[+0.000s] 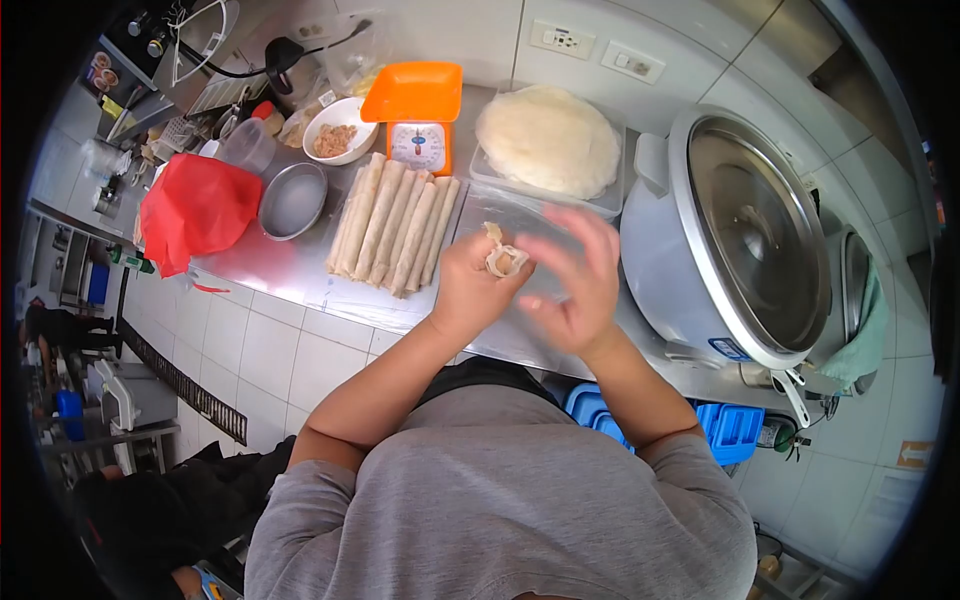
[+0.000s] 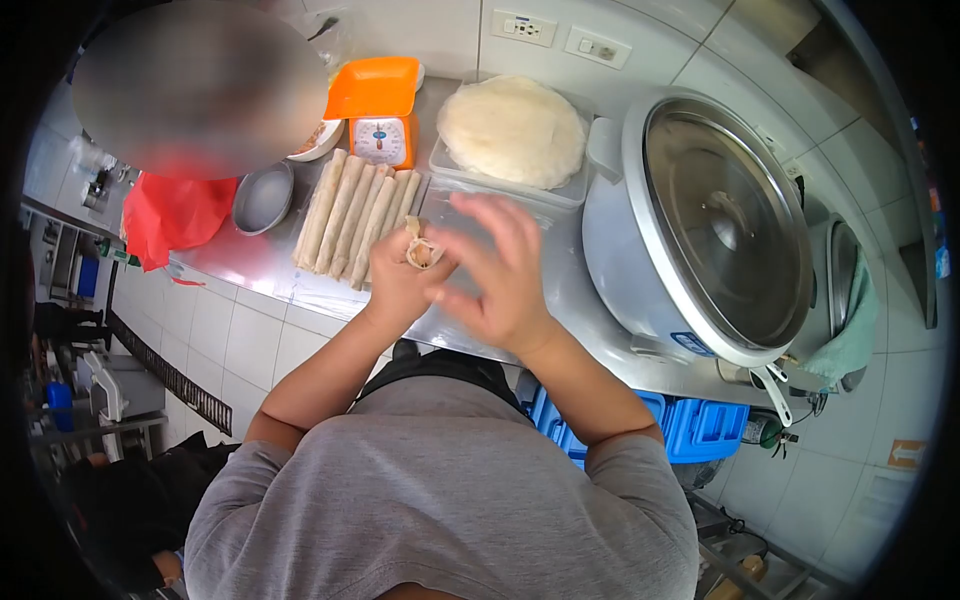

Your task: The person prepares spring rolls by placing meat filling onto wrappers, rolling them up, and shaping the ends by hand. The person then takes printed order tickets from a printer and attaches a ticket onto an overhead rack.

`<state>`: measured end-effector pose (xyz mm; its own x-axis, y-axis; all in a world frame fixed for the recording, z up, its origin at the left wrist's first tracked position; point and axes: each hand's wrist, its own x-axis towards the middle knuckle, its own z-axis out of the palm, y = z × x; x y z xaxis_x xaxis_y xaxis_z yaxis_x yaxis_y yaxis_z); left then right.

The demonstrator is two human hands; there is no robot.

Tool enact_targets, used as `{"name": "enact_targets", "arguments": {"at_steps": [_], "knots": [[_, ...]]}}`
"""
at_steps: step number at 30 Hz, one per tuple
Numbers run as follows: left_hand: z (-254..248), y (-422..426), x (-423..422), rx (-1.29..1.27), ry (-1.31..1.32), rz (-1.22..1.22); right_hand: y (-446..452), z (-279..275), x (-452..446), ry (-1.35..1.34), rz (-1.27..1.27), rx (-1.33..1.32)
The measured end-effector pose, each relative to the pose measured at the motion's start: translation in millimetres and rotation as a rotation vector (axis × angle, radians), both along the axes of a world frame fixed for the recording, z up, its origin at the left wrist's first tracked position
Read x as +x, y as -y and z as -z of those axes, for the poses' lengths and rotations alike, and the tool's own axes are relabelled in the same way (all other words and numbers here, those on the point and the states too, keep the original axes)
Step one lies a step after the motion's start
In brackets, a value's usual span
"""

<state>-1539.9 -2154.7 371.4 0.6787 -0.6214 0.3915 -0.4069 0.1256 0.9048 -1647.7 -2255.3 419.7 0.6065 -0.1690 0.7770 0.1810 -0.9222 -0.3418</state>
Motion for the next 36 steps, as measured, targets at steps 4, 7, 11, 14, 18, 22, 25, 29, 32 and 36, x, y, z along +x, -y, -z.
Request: {"name": "enact_targets", "arguments": {"at_steps": [4,7,11,14,18,22,25,29,32,36], "knots": [[2,-1,2,-0.025,0.166,0.067,18,-5,19,-0.253,-0.349,0.642],[6,-1,2,-0.026,0.208,0.073,28,-8,20,-0.392,-0.44,0.587],[-1,-4,-1,0.02,0.165,0.079,28,-14,20,-0.355,-0.465,0.772],[0,-6,0,0.091,0.068,0.076,29,-23,14,-0.133,-0.43,1.02],[9,-11,5,0.146,-0.105,0.045,50,-40,-8,0.135,-0.673,0.982],[8,-13,6,0.162,-0.141,0.004,55,-23,20,-0.167,0.145,0.602],[7,-5,13,0.117,-0.291,-0.004,39,-8,23,-0.163,-0.052,0.245],[-1,-8,10,0.04,-0.395,0.023,4,9,9,-0.131,-0.111,-0.058],[4,-7,9,0.035,-0.342,0.048,-8,20,12,-0.158,-0.045,-0.043],[7,-4,6,0.075,-0.264,0.074,-4,17,15,-0.209,-0.072,-0.066]]}}
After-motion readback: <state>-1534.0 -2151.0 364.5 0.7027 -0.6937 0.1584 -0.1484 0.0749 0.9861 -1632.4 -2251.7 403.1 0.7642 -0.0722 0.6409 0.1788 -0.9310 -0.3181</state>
